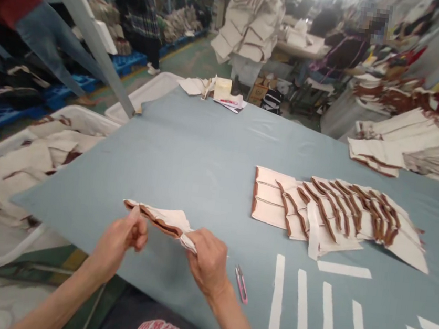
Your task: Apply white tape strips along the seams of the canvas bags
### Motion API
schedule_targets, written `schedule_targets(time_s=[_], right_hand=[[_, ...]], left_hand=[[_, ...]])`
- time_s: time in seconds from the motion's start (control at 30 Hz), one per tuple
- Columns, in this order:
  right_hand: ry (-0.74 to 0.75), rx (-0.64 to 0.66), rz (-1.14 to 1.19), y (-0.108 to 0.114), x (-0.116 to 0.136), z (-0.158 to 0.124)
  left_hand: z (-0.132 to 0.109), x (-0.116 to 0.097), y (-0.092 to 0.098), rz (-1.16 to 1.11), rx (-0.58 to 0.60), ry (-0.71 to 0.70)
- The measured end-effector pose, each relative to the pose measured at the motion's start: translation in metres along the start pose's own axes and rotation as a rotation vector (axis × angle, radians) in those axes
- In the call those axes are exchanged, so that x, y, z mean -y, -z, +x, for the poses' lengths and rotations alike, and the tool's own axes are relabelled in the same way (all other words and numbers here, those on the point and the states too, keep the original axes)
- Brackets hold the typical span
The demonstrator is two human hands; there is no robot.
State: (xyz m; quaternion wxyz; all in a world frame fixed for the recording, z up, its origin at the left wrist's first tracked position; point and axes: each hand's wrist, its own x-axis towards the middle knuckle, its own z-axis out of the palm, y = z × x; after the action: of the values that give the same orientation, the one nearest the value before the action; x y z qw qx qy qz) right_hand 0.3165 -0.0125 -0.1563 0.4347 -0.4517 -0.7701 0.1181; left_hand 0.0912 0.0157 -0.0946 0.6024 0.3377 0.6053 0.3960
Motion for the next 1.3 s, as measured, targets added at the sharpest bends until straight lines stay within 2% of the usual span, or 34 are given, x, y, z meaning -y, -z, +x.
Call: schedule_targets(time_s=[0.07,0.1,0.2,0.23,0.3,0.4,0.57,0.63,0.73,0.83,0.9,1.13,1.3], right_hand=[[0.026,0.018,-0.037,0.007,0.015,0.005],[0.035,0.03,-0.054,0.009,0.023,0.007],[0.038,0.064,-0.096,0.01,0.047,0.01],[0.034,0.076,-0.109,0.01,0.055,0.01],[0.023,0.104,-0.133,0.009,0.07,0.012],[0.006,0.152,-0.173,0.011,0.094,0.017],[-0.068,0.259,-0.233,0.022,0.133,0.029],[-0.163,0.248,-0.16,0.024,0.146,0.031],[-0.385,0.212,0.068,0.019,0.162,0.029],[-0.626,0.194,0.35,0.009,0.171,0.028],[-0.721,0.198,0.498,0.006,0.175,0.029],[-0.848,0.248,0.885,0.015,0.174,0.039],[-0.889,0.264,0.905,0.027,0.166,0.037]], left_hand=[[-0.016,-0.006,0.018,0.065,-0.071,-0.159],[-0.022,-0.007,0.026,0.145,-0.071,-0.283],[-0.034,-0.001,0.038,0.452,0.068,-0.696],[-0.036,0.002,0.039,0.526,0.128,-0.79],[-0.04,0.006,0.04,0.587,0.211,-0.85],[-0.048,-0.001,0.042,0.614,0.287,-0.796],[-0.064,-0.043,0.051,0.566,0.424,-0.535],[-0.067,-0.057,0.055,0.527,0.509,-0.434],[-0.067,-0.064,0.061,0.507,0.58,-0.347],[-0.067,-0.06,0.068,0.509,0.593,-0.342],[-0.068,-0.058,0.072,0.51,0.599,-0.346],[-0.074,-0.062,0.073,0.513,0.595,-0.419],[-0.082,-0.064,0.058,0.498,0.6,-0.404]])
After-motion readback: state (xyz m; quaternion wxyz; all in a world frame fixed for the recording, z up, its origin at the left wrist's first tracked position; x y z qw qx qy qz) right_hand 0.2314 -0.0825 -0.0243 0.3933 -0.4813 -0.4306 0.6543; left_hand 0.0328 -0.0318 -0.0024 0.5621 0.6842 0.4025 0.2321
